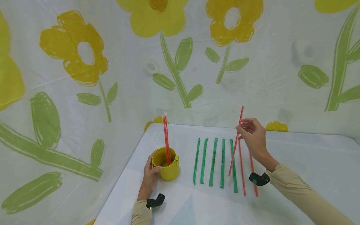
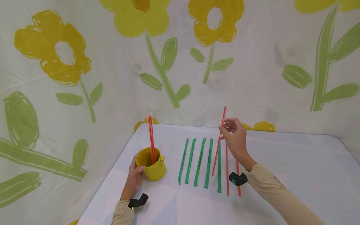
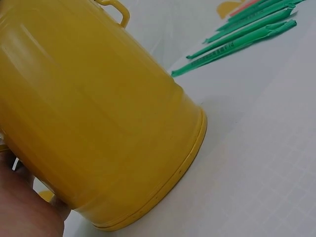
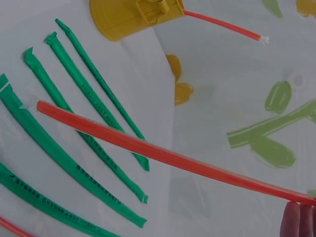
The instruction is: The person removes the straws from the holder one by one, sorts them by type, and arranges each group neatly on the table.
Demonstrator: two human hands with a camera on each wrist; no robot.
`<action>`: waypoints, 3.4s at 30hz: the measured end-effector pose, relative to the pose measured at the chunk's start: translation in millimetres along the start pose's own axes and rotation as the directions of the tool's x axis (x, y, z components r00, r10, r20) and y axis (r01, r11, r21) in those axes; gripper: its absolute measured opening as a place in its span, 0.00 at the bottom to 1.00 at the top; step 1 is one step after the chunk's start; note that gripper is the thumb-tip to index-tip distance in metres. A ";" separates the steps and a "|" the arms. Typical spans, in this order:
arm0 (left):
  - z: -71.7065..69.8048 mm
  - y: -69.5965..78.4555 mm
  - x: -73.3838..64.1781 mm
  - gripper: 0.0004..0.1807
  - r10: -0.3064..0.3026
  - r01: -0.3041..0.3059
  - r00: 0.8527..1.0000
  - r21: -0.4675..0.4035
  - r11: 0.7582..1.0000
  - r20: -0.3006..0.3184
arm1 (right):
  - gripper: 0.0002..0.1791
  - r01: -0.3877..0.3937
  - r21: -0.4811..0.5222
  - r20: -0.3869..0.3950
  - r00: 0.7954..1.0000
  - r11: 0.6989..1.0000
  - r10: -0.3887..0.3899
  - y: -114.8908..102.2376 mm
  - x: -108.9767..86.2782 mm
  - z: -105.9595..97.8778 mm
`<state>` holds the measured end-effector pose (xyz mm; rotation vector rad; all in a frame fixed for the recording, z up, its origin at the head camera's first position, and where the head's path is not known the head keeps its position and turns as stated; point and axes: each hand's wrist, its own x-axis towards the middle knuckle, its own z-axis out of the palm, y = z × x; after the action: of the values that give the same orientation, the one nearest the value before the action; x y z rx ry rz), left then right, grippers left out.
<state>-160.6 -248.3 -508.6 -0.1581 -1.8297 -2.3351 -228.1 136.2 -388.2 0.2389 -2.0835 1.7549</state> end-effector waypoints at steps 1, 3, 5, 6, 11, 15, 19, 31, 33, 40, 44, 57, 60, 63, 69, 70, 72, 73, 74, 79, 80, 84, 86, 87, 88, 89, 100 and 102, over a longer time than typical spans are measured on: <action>-0.3 0.1 0.2 0.36 0.000 0.000 1.000 0.000 1.000 0.002 | 0.19 -0.006 -0.008 0.003 1.000 1.000 0.006 1.3 0.5 -1.2; -0.7 0.4 0.8 0.36 -0.001 0.001 1.000 -0.002 1.000 0.005 | 0.19 -0.019 -0.027 0.007 1.000 0.999 0.020 3.9 1.5 -3.6; -0.7 1.0 1.4 0.35 -0.005 0.005 1.000 -0.009 1.000 0.004 | 0.20 -0.038 -0.049 0.015 0.999 0.998 0.039 6.3 2.1 -5.5; -0.9 1.2 1.7 0.36 -0.004 0.004 1.000 -0.010 1.000 0.004 | 0.20 -0.048 -0.063 0.020 0.999 0.997 0.049 7.2 2.2 -6.3; -1.7 2.4 3.1 0.36 0.000 0.000 1.000 -0.010 1.000 0.005 | 0.22 -0.066 -0.123 0.064 0.995 0.990 0.074 9.7 2.9 -12.6; -1.4 2.0 6.7 0.35 0.001 -0.001 1.000 -0.016 1.000 0.018 | 0.21 -0.077 -0.145 0.104 0.990 0.986 0.093 8.1 3.5 -20.8; -0.3 0.8 8.9 0.35 0.008 -0.008 1.000 -0.017 1.000 0.019 | 0.22 -0.107 -0.170 0.142 0.981 0.980 0.132 8.4 5.3 -27.3; -1.3 -0.9 7.6 0.35 0.019 -0.018 1.000 -0.035 0.999 0.009 | 0.25 -0.133 -0.270 0.228 0.954 0.954 0.197 24.7 5.1 -43.5; -2.2 -1.2 5.8 0.35 0.017 -0.017 1.000 -0.038 0.999 0.010 | 0.26 -0.136 -0.283 0.235 0.950 0.949 0.206 27.8 3.7 -45.8; -5.6 -3.5 1.6 0.36 0.028 -0.027 0.999 -0.041 0.999 0.036 | 0.26 -0.152 -0.360 0.229 0.942 0.921 0.245 39.2 0.8 -54.2; -3.2 0.5 0.8 0.35 0.021 -0.019 0.999 -0.047 0.999 0.036 | 0.28 -0.176 -0.386 0.233 0.931 0.905 0.280 47.8 0.8 -58.4; -5.1 -3.6 0.8 0.35 0.019 -0.019 1.000 -0.011 1.000 0.023 | 0.29 -0.260 -0.426 0.226 0.897 0.866 0.381 74.0 -5.7 -66.7; -5.5 -3.8 0.0 0.35 0.019 -0.019 1.000 -0.016 1.000 -0.001 | 0.26 -0.302 -0.433 0.196 0.888 0.849 0.416 82.1 -6.7 -66.5; -6.4 -4.4 0.0 0.36 0.020 -0.020 1.000 -0.018 1.000 0.000 | 0.26 -0.333 -0.443 0.187 0.873 0.832 0.449 93.6 -8.2 -67.8; -5.0 -2.5 0.4 0.35 0.011 -0.011 1.000 -0.016 1.000 0.023 | 0.27 -0.322 -0.473 0.200 0.867 0.820 0.456 112.9 -11.2 -75.2; -4.7 -2.1 0.3 0.35 0.009 -0.008 1.000 -0.015 1.000 0.021 | 0.27 -0.315 -0.488 0.193 0.871 0.814 0.452 114.9 -11.6 -76.2; -5.3 -3.0 0.8 0.35 0.010 -0.010 1.000 -0.008 1.000 0.021 | 0.26 -0.301 -0.522 0.177 0.877 0.798 0.447 120.2 -12.5 -77.5; -5.2 -2.9 0.7 0.35 0.010 -0.010 1.000 -0.004 1.000 0.018 | 0.26 -0.299 -0.534 0.170 0.879 0.791 0.446 123.0 -13.2 -78.0; -5.1 -2.9 0.7 0.36 0.013 -0.013 1.000 -0.001 1.000 0.016 | 0.26 -0.299 -0.542 0.164 0.879 0.785 0.448 125.9 -14.1 -78.6; -4.7 -1.8 0.5 0.35 0.021 -0.021 1.000 0.008 1.000 -0.001 | 0.24 -0.318 -0.556 0.149 0.871 0.768 0.468 137.0 -16.1 -76.4; -4.8 -1.9 0.5 0.35 0.022 -0.022 1.000 0.007 1.000 -0.002 | 0.24 -0.317 -0.559 0.152 0.869 0.766 0.470 137.8 -15.9 -75.8; -5.0 -2.2 0.4 0.35 0.016 -0.016 1.000 0.004 1.000 -0.003 | 0.23 -0.286 -0.573 0.177 0.872 0.768 0.456 137.9 -12.7 -75.1; -5.0 -2.3 0.4 0.35 0.013 -0.013 1.000 0.000 1.000 0.003 | 0.22 -0.273 -0.582 0.180 0.875 0.766 0.449 137.4 -10.6 -76.1; -4.9 -2.4 0.5 0.35 0.011 -0.011 1.000 0.001 1.000 0.007 | 0.22 -0.268 -0.587 0.178 0.877 0.764 0.445 137.2 -9.4 -76.7; -4.6 -2.6 0.3 0.35 0.009 -0.009 1.000 0.001 1.000 0.013 | 0.22 -0.264 -0.596 0.172 0.881 0.759 0.441 136.8 -9.0 -77.6; -4.4 -2.8 0.2 0.35 0.008 -0.008 1.000 0.001 1.000 0.019 | 0.22 -0.257 -0.606 0.167 0.884 0.753 0.436 136.3 -8.7 -78.3; -6.1 -3.9 1.5 0.36 0.039 -0.038 0.999 -0.010 0.999 0.034 | 0.23 -0.285 -0.590 0.124 0.893 0.755 0.433 115.7 -4.9 -75.3; -7.3 -3.5 2.0 0.36 0.037 -0.037 0.999 -0.011 0.999 0.036 | 0.24 -0.269 -0.581 0.143 0.895 0.768 0.421 113.0 -4.3 -73.7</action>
<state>-163.1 -254.7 -513.2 -0.2353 -1.8161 -2.3315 -253.1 229.4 -482.6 -0.1015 -2.8872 1.2535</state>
